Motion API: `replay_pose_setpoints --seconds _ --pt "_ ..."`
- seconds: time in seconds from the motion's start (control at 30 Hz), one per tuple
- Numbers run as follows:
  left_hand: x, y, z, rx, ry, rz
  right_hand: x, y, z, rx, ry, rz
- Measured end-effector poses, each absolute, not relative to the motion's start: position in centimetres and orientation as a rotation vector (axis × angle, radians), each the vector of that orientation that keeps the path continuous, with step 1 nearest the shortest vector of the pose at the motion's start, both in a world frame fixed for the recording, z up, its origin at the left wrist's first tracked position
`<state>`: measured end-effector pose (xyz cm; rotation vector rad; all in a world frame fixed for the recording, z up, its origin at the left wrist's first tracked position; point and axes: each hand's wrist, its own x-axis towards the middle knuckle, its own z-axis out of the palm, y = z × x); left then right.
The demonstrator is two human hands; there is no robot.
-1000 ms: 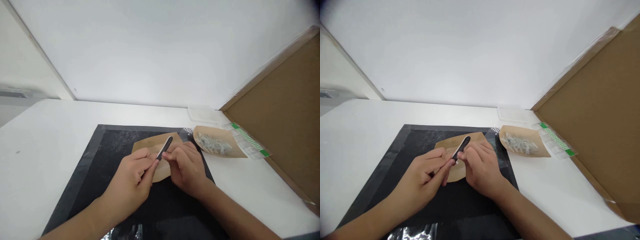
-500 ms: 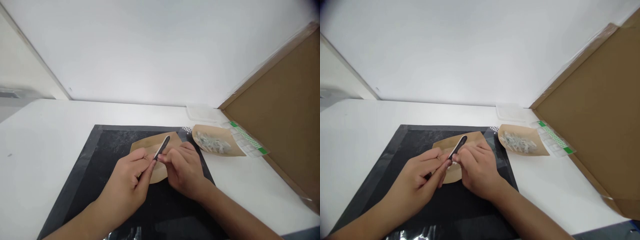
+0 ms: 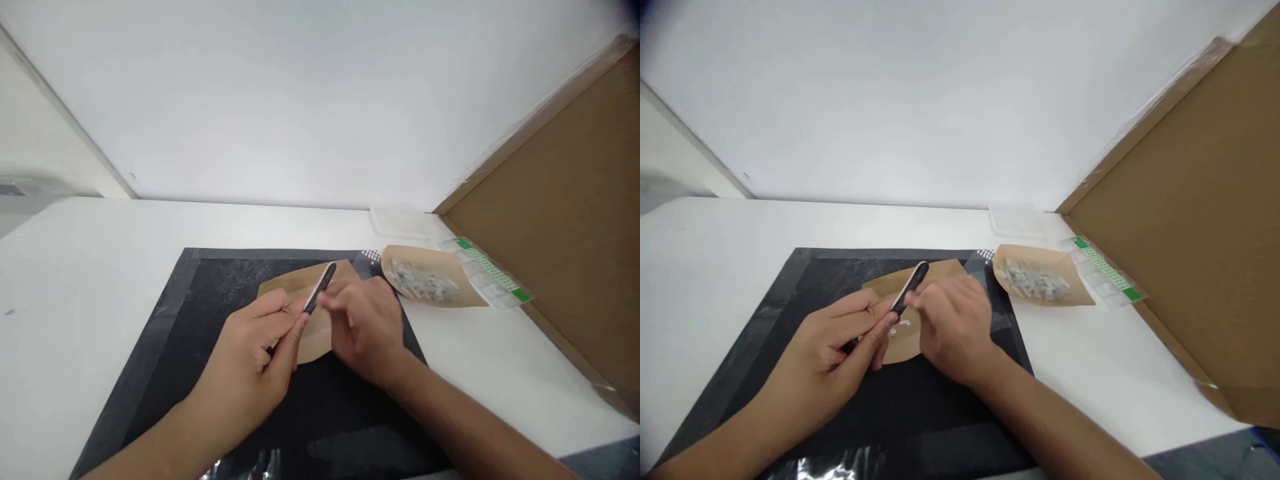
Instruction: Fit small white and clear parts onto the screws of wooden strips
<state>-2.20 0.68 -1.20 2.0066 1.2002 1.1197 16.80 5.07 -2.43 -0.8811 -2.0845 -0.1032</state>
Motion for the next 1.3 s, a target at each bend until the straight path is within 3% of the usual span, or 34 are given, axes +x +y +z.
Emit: replay_pose_setpoints --seconds 1.3 --pt "-2.0 0.6 -1.4 2.092 1.214 1.195 16.8 4.7 -1.7 -0.963 -2.123 0.072"
